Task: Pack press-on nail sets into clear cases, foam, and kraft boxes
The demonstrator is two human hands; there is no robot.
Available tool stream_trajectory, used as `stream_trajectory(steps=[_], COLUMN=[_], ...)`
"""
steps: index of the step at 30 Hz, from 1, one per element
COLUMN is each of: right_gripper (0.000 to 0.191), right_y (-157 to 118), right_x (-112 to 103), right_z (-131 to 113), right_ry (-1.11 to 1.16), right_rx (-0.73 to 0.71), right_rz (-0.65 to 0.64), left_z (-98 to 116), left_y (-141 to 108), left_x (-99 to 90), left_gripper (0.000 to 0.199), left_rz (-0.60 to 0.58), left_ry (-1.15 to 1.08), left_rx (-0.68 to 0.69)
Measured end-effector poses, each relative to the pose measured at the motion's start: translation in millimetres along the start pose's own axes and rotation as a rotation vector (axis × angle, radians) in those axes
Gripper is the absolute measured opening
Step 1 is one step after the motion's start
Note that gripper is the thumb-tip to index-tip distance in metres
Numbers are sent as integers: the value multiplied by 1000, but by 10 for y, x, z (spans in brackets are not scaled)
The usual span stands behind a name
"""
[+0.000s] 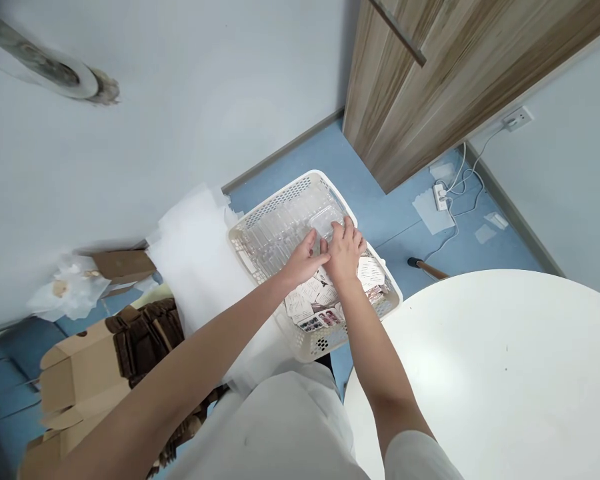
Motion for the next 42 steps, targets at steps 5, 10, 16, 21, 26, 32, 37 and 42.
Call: stream_trajectory(steps=[5,10,16,21,26,32,37,42], right_gripper=[35,32,27,30,30,37,48,46], right_y=[56,122,-22,-501,-1272,-2402,-3104,-3510], right_x=[14,63,-89,-349,-577,-653,-742,-1031], right_z=[-11,26,-56,-364,-655,-837,-797,-580], right_ry=[16,55,123,168,279,339,399,516], right_rx=[-9,30,49,44,-13,-27,-58,-8], right_rz=[-21,-11,117,195,203,210,200,217], left_z=[89,182,221,279,150,-116,-326,-376], left_y=[-38,-52,-197,-679,-1396,-2267,-2706,-2944], left_x=[2,-7,-9,-85,-257,-417,-358,-78], left_gripper=[86,87,77,59,51,34,31,32], left_rz=[13,31,129,328,180,61,76,-120], left_ry=[-50,-172,-192,-222,-424,-367,-171,47], left_rx=[-50,-65,35,45,-50,43,155,309])
Point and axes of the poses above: each hand's wrist, its own y-axis towards the middle knuckle, its own x-axis out of the palm, z = x × y, the point moved 4 cm from there along y, towards the middle knuckle, and after that the axes turned 10 degrees about y, right-handed, at the moved point
